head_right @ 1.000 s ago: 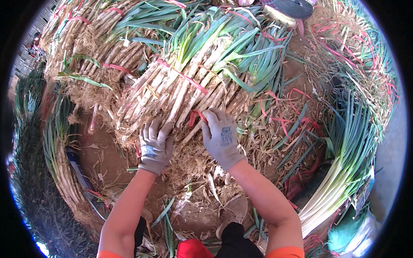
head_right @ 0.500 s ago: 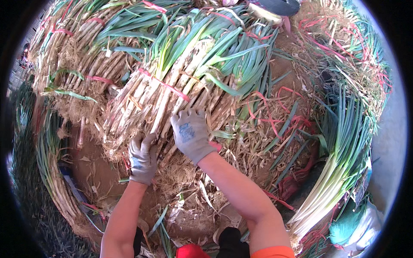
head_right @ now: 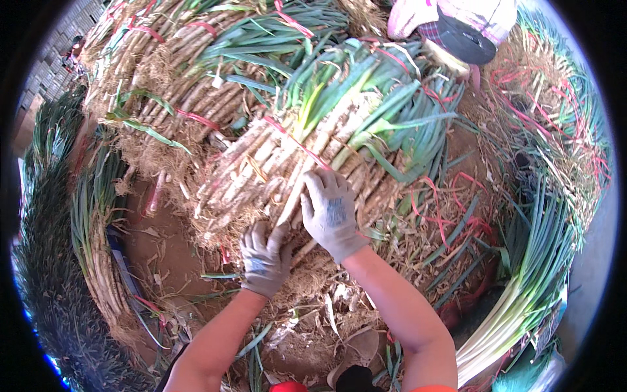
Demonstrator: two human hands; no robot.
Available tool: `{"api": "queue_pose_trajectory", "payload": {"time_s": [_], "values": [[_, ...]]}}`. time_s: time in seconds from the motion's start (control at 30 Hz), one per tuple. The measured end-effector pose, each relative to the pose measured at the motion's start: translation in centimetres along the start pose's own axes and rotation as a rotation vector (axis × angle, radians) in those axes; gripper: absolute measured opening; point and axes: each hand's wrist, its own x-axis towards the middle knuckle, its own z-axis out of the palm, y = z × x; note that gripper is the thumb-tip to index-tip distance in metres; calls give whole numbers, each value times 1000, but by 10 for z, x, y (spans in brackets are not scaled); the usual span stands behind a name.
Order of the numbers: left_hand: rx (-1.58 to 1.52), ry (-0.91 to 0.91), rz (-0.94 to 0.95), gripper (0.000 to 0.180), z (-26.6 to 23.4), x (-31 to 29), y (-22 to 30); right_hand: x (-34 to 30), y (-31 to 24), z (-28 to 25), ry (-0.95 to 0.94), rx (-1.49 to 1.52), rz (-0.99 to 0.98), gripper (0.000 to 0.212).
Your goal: The person cleans and sorts individual leeks from a pile, removing outer layers and roots, and then organizes them into bundles and ties the bundles with red ribbon.
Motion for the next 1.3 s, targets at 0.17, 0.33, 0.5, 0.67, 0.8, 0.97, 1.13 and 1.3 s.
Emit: {"api": "queue_pose_trajectory", "payload": {"time_s": [0.17,0.33,0.5,0.67,0.8,0.97,1.13,1.3], "values": [[-6,-42,-5,50,4,5,7,70,-9,34,30,-239,180,46],[2,-253,-53,51,-38,17,7,92,-10,43,-276,-83,395,25],[22,-16,-8,34,-77,65,-8,56,21,8,-291,727,607,16],[-91,8,-129,39,-90,119,-33,20,5,-6,-55,1089,746,19],[-239,-495,-462,66,-57,163,-40,1,-8,-31,-72,1275,869,17],[-628,-807,-727,91,-31,174,-70,6,-22,-52,-363,956,775,26],[-286,-669,-553,84,-15,163,-76,-34,-6,-27,195,572,242,27],[-5,-198,-60,50,-19,127,-5,-107,47,-52,286,246,453,30]]}}
